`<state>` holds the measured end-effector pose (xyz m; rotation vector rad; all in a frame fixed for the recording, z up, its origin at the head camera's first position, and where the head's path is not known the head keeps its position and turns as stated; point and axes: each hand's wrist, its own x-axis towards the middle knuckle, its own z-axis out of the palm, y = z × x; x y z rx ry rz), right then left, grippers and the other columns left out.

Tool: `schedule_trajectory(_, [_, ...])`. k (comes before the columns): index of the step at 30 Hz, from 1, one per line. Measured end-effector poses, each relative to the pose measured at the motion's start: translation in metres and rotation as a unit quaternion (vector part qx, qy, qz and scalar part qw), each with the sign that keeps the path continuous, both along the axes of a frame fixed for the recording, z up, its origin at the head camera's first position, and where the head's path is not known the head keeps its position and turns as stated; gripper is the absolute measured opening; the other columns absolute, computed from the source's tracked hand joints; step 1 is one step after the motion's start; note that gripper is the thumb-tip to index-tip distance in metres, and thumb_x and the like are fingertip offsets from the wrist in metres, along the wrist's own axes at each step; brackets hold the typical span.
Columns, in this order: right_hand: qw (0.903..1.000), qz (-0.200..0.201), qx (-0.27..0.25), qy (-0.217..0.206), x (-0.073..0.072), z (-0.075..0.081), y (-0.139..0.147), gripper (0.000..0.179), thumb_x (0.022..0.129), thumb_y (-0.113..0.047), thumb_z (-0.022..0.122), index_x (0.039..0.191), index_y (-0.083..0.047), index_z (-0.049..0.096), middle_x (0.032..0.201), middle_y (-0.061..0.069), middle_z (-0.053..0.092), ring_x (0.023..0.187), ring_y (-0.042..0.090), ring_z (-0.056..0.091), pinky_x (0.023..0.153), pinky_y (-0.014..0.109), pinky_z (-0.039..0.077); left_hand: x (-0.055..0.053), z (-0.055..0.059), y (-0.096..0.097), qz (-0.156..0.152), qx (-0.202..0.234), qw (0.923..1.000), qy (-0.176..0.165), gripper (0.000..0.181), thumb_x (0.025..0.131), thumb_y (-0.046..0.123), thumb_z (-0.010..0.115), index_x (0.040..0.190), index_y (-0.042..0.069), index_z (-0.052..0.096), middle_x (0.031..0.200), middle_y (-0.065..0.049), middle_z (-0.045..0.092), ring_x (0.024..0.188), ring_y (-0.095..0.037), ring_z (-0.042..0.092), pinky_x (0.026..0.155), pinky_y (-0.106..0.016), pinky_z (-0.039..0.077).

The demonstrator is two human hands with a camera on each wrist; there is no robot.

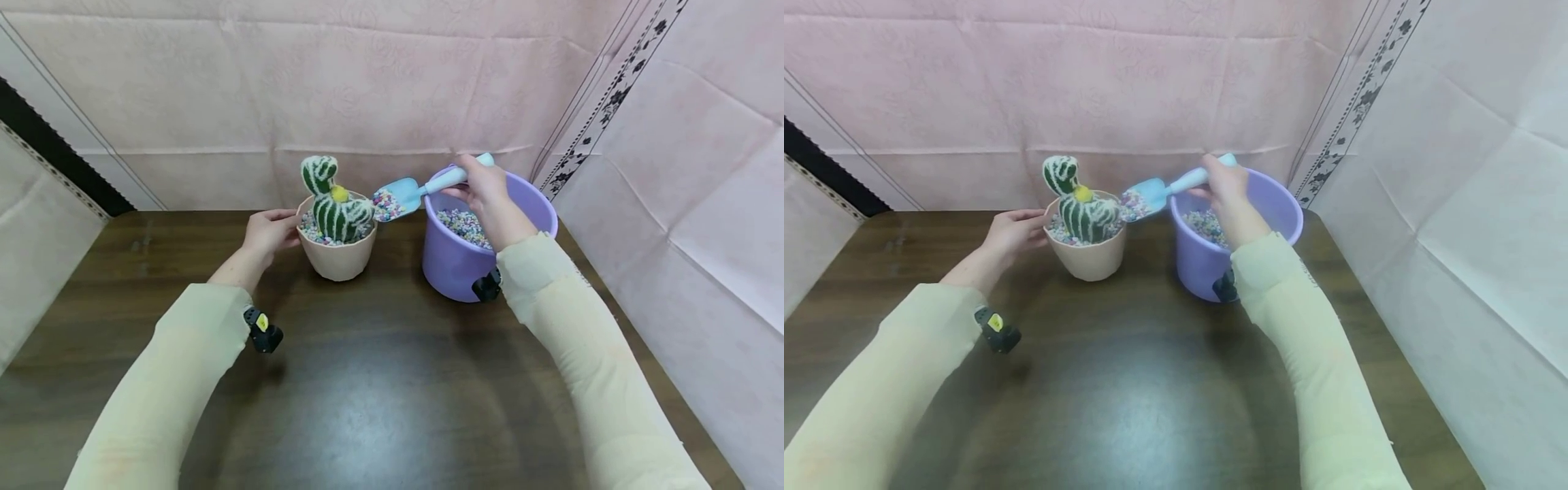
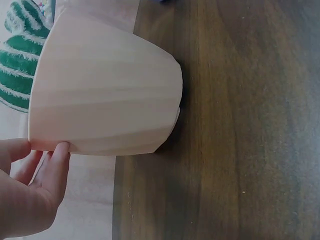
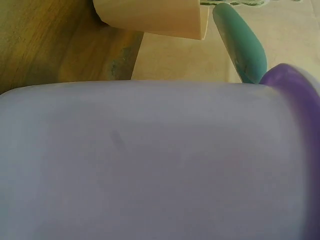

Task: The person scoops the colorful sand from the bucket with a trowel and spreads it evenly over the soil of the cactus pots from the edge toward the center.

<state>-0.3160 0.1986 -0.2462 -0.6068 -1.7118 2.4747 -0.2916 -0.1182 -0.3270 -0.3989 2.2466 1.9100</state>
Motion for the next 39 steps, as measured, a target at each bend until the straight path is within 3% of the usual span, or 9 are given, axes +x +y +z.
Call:
schedule_trajectory(6, [0.9999, -0.008, 0.007, -0.002, -0.002, -0.001, -0.003, 0.006, 0.085, -0.002, 0.058, 0.086, -0.008, 0.056, 0.075, 0.007, 0.060, 0.056, 0.018, 0.064, 0.052, 0.030, 0.059, 0.006, 0.001, 0.002, 0.008, 0.018, 0.9998, -0.010, 0.043, 0.094, 0.018, 0.054, 0.133, 0.002, 0.047, 0.101, 0.000, 0.056, 0.074, -0.001, 0.059, 0.074, -0.018, 0.057])
schedule_trajectory(12, [0.9996, -0.013, 0.026, 0.003, -0.002, -0.001, -0.005, 0.007, 0.084, -0.002, 0.057, 0.089, -0.008, 0.057, 0.080, 0.008, 0.059, 0.055, 0.018, 0.064, 0.053, 0.030, 0.059, 0.006, 0.003, 0.001, -0.019, 0.006, 0.9998, -0.007, 0.044, 0.095, 0.015, 0.053, 0.136, 0.003, 0.045, 0.119, -0.007, 0.053, 0.094, -0.009, 0.059, 0.092, -0.028, 0.053])
schedule_trajectory(15, [0.9993, -0.006, 0.037, 0.000, -0.001, -0.001, -0.008, 0.009, 0.085, -0.002, 0.057, 0.091, -0.009, 0.057, 0.087, 0.008, 0.056, 0.056, 0.018, 0.062, 0.054, 0.029, 0.059, 0.005, 0.003, 0.002, -0.018, -0.001, 0.9998, -0.003, 0.043, 0.096, 0.016, 0.051, 0.137, 0.003, 0.044, 0.129, -0.012, 0.049, 0.106, -0.015, 0.056, 0.100, -0.035, 0.048])
schedule_trajectory(17, [0.9991, -0.005, 0.043, 0.001, 0.000, 0.000, -0.010, 0.009, 0.085, -0.002, 0.057, 0.090, -0.010, 0.056, 0.090, 0.008, 0.054, 0.056, 0.019, 0.062, 0.054, 0.029, 0.059, 0.005, 0.003, 0.004, -0.007, -0.005, 1.0000, 0.001, 0.043, 0.096, 0.016, 0.051, 0.136, 0.003, 0.045, 0.129, -0.012, 0.049, 0.104, -0.014, 0.057, 0.101, -0.036, 0.047])
schedule_trajectory(21, [0.9985, -0.012, 0.051, 0.013, 0.000, 0.003, -0.013, 0.008, 0.085, -0.002, 0.057, 0.086, -0.009, 0.052, 0.095, 0.010, 0.053, 0.058, 0.019, 0.062, 0.053, 0.030, 0.059, 0.008, 0.002, 0.008, 0.018, -0.002, 0.9998, 0.002, 0.041, 0.094, 0.019, 0.054, 0.132, 0.002, 0.049, 0.113, -0.006, 0.055, 0.082, -0.004, 0.059, 0.091, -0.029, 0.054])
schedule_trajectory(24, [0.9982, -0.015, 0.054, 0.021, 0.001, 0.005, -0.015, 0.010, 0.085, -0.003, 0.059, 0.084, -0.009, 0.051, 0.097, 0.008, 0.054, 0.065, 0.019, 0.064, 0.053, 0.031, 0.059, 0.009, 0.001, 0.009, 0.020, 0.001, 0.9998, 0.006, 0.041, 0.093, 0.018, 0.056, 0.130, 0.000, 0.050, 0.104, -0.003, 0.055, 0.071, 0.001, 0.058, 0.079, -0.020, 0.057])
schedule_trajectory(28, [0.9972, -0.017, 0.067, 0.029, 0.003, 0.007, -0.018, 0.013, 0.084, -0.004, 0.061, 0.081, -0.008, 0.050, 0.089, 0.005, 0.053, 0.067, 0.017, 0.064, 0.054, 0.031, 0.059, 0.010, 0.001, 0.009, 0.009, -0.001, 0.9998, 0.015, 0.041, 0.093, 0.016, 0.055, 0.130, -0.001, 0.050, 0.104, -0.005, 0.055, 0.069, 0.001, 0.058, 0.070, -0.016, 0.057])
schedule_trajectory(39, [0.9902, -0.004, 0.131, 0.048, 0.012, 0.013, -0.029, 0.014, 0.083, -0.004, 0.059, 0.075, -0.008, 0.048, 0.075, 0.005, 0.054, 0.055, 0.017, 0.065, 0.062, 0.033, 0.060, 0.011, 0.002, 0.008, 0.008, 0.005, 0.9999, 0.009, 0.042, 0.093, 0.014, 0.056, 0.132, -0.001, 0.048, 0.104, -0.005, 0.055, 0.071, 0.000, 0.058, 0.068, -0.014, 0.056])
